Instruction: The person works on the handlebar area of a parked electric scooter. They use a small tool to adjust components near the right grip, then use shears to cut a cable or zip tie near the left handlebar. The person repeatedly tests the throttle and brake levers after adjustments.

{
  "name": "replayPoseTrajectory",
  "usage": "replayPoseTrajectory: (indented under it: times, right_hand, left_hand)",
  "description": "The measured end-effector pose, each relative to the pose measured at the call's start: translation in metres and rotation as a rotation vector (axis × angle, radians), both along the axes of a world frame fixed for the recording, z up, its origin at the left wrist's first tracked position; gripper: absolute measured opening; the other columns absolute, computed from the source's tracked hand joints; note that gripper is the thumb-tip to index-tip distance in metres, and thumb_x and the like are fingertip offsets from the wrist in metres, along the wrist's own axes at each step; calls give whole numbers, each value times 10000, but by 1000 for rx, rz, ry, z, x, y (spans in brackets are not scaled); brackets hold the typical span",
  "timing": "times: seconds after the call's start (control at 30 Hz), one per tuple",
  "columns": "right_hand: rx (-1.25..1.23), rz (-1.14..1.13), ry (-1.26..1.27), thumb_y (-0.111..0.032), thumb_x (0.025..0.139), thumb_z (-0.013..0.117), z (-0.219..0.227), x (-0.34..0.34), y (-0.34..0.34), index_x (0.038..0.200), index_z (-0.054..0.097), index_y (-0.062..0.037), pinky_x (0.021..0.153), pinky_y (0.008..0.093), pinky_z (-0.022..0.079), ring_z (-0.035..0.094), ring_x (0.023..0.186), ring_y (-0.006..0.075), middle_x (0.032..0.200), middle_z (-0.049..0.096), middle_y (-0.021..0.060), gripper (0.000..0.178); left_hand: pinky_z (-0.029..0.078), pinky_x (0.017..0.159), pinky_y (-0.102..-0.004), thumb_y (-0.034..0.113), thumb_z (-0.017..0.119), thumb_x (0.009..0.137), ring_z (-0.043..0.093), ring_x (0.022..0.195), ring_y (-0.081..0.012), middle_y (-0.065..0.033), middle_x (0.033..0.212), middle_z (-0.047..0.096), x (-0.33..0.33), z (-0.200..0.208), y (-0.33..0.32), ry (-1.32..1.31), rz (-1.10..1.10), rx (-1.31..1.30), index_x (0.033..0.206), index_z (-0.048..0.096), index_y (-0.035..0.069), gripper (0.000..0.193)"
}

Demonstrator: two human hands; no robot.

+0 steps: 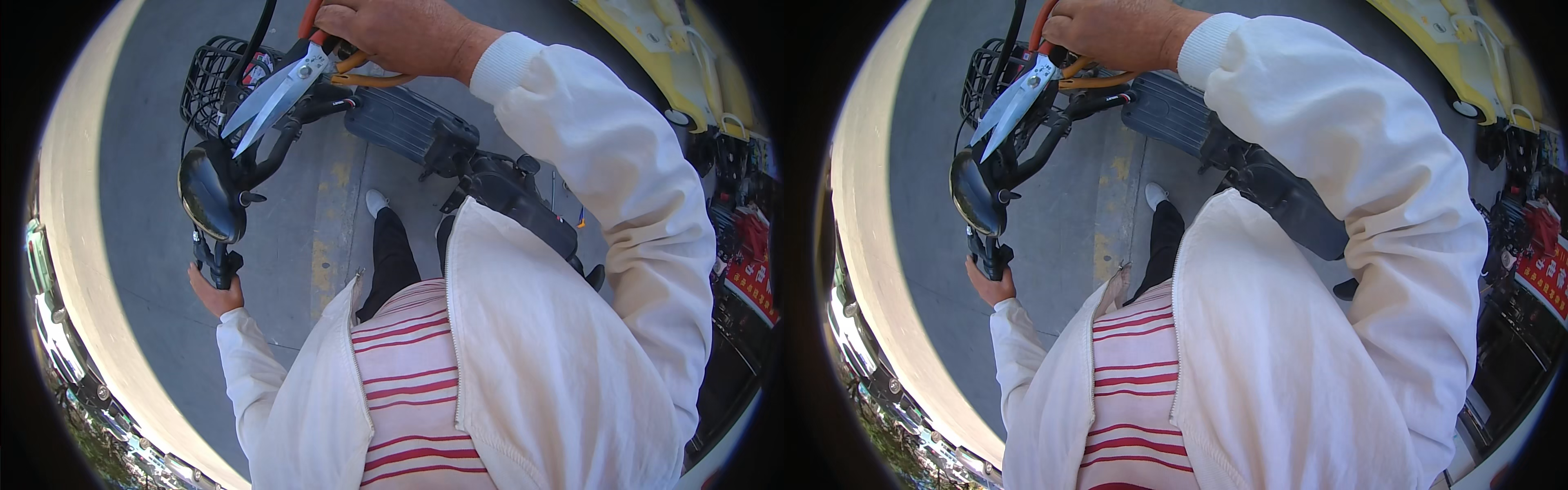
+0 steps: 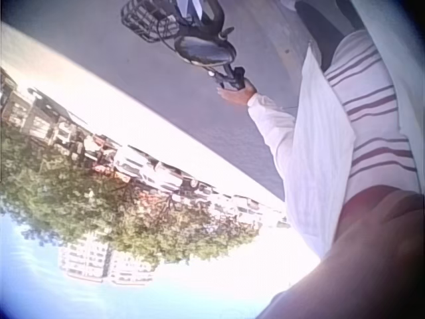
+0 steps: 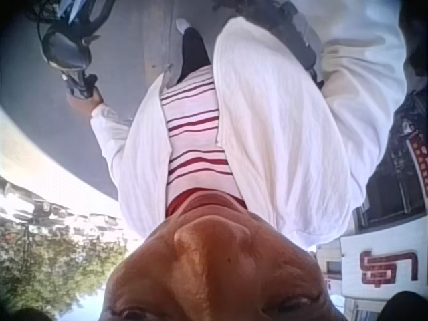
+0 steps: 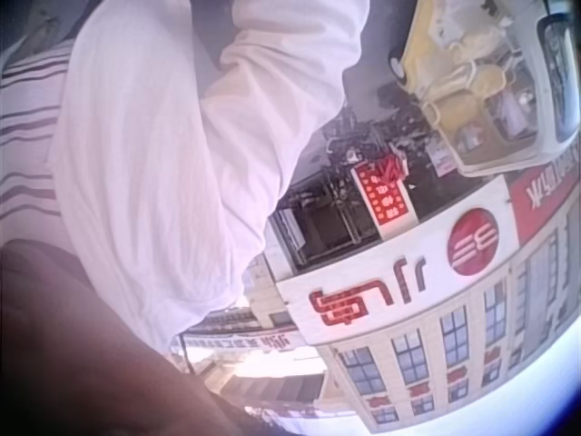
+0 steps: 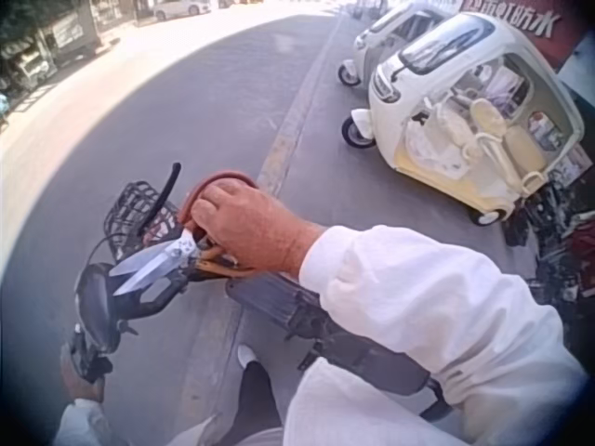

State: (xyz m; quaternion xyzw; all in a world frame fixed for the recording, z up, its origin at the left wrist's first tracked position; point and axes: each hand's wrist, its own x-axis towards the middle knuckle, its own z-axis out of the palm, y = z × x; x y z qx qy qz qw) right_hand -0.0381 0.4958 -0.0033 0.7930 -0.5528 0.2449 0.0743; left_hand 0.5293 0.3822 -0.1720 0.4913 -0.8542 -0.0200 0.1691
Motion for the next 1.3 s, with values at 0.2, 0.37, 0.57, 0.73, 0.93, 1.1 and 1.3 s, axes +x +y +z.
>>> replayPoseTrajectory:
  times: [0.2, 0.37, 0.57, 0.73, 0.93, 1.1, 1.3]
  right_hand:
    - [-23, -7, -13, -219, 773, 746, 0, 0, 4, 1062, 628, -26, 920, 404, 500, 602, 1052, 338, 1075, 626, 160, 367]
    - [7, -35, 8, -197, 792, 725, 0, 1, 4, 1028, 621, -24, 909, 397, 510, 608, 1054, 331, 1076, 633, 158, 311]
    - [-33, -55, 34, -173, 807, 699, -6, 1, 2, 1021, 623, -19, 898, 399, 519, 619, 1039, 327, 1064, 643, 157, 274]
    - [-26, -41, 16, -180, 811, 695, -3, 0, 3, 1013, 626, -13, 910, 397, 509, 623, 1031, 331, 1053, 645, 163, 271]
    - [-37, -33, 48, -196, 805, 702, -4, 0, 2, 1005, 630, -7, 911, 398, 503, 621, 1034, 330, 1041, 648, 165, 285]
    - [-26, -40, 38, -205, 806, 708, -6, 0, 2, 1011, 629, -7, 917, 396, 499, 618, 1040, 327, 1050, 649, 165, 296]
    - [-40, -43, 36, -208, 810, 708, -5, 0, 3, 1012, 629, -7, 925, 393, 497, 617, 1046, 324, 1053, 650, 164, 297]
  left_hand:
    - [305, 1164, -483, 134, 760, 693, 429, 1345, -456, -277, 1422, 484, -1, -3, 2, 35, 1, 12, 1461, 401, -27, 863]
    - [311, 1159, -480, 118, 762, 684, 430, 1345, -456, -280, 1432, 467, -3, 2, 1, 34, -5, 17, 1460, 399, -31, 870]
    - [314, 1158, -481, 121, 760, 688, 435, 1342, -461, -281, 1427, 475, -3, 3, 1, -7, -17, -14, 1461, 403, -21, 864]
    - [317, 1157, -481, 125, 761, 688, 439, 1340, -458, -277, 1423, 482, -7, 6, 3, -12, -6, -13, 1460, 407, -19, 861]
    - [324, 1152, -480, 129, 759, 693, 443, 1339, -448, -266, 1419, 491, -1, 2, 0, 8, -39, -28, 1460, 411, -20, 856]
    - [322, 1153, -479, 127, 756, 687, 443, 1340, -443, -264, 1418, 493, -2, 3, 1, 7, -29, -21, 1457, 413, -25, 857]
    - [319, 1155, -480, 129, 751, 683, 439, 1342, -445, -266, 1419, 492, -4, 6, 2, 8, -32, -19, 1458, 414, -22, 858]
